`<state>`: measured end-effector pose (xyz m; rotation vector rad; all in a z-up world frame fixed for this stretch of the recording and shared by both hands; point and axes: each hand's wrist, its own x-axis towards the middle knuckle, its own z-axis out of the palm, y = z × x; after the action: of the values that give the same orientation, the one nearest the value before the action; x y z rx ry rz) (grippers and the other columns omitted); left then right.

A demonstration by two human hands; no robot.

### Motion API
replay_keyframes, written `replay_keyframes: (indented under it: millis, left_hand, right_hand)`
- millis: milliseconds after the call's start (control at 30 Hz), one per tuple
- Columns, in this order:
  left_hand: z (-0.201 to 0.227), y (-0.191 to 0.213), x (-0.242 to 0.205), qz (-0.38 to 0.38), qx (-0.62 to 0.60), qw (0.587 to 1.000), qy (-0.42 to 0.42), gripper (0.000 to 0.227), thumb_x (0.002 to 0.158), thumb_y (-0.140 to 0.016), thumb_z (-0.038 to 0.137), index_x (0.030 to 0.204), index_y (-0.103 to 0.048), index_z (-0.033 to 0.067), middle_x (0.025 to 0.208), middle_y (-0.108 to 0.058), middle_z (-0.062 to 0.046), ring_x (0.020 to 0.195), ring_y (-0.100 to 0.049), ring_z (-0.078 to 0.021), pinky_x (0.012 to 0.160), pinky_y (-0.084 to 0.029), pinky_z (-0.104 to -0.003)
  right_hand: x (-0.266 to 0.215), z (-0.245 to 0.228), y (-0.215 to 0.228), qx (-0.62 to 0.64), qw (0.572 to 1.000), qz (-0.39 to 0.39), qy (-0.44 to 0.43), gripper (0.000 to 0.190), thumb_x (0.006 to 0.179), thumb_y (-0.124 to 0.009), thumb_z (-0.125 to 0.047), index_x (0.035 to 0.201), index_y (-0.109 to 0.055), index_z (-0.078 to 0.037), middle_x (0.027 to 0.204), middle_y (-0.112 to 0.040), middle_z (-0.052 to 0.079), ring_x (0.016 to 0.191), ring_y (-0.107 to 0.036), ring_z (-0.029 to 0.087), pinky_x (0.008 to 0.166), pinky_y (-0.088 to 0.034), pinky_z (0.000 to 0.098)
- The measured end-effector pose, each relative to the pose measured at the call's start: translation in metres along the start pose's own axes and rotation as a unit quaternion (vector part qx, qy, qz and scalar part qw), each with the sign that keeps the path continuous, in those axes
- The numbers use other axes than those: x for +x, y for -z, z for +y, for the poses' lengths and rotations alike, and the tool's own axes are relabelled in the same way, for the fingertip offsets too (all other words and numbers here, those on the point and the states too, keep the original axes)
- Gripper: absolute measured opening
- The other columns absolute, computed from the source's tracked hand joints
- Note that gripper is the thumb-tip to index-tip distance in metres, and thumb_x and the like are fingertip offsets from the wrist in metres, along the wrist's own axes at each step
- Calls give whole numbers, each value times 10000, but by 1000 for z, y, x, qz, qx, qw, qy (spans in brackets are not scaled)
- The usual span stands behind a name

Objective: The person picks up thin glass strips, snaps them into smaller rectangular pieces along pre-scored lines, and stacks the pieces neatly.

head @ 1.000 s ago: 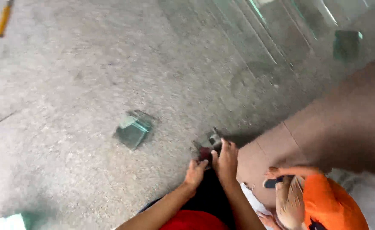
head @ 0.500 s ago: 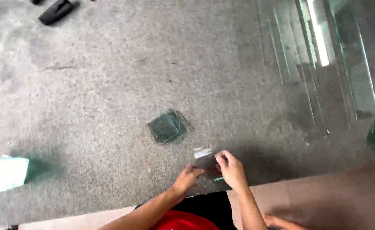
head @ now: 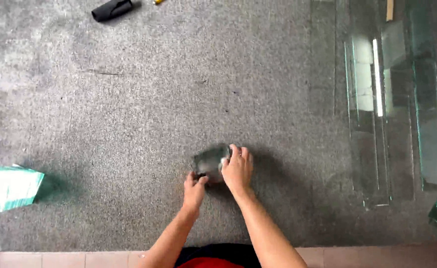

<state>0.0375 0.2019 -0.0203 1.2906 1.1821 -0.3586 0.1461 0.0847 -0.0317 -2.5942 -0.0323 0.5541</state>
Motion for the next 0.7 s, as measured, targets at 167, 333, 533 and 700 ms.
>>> replay_keyframes:
  millis: [167, 333, 533, 700]
  left_hand:
    - [7, -1, -9, -29, 49, 998, 14, 908, 963, -703, 398, 1749, -352, 111, 1713, -340, -182, 1613, -400, -403, 1336, -368, -535]
    - [23, 0, -22, -43, 16, 997, 58, 888, 987, -649, 484, 1778, -329, 236, 1855, -176, -157, 1718, -163, -367, 1386, -229, -494]
    - [43, 0, -43, -29, -53, 997, 45, 838, 1001, -647, 430, 1746, -382, 154, 1833, -291, -186, 1721, -197, -356, 1398, -224, -473]
    - [83, 7, -72, -65, -132, 988, 43, 827, 1065, -571, 446, 1775, -293, 124, 1812, -335, -206, 1687, -283, -426, 1335, -277, -548]
  right_hand:
    - [-7, 0, -8, -20, 996, -69, -46, 647, 1039, -615, -305, 1586, -527, 30, 1519, -562, 279, 1364, -609, 469, 1077, -568, 549]
    - [4, 14, -12, 44, 988, -114, -90, 709, 990, -646, -505, 1483, -588, 2, 1422, -643, 272, 1366, -626, 467, 1113, -542, 577]
    - [0, 3, 26, 84, 976, -175, -101, 795, 904, -734, -640, 1427, -687, -44, 1425, -702, 246, 1411, -632, 435, 1174, -512, 555]
    - [-34, -49, 60, 92, 983, -153, -47, 537, 887, -772, -502, 1257, -727, -115, 1288, -773, 249, 1281, -702, 492, 1050, -558, 573]
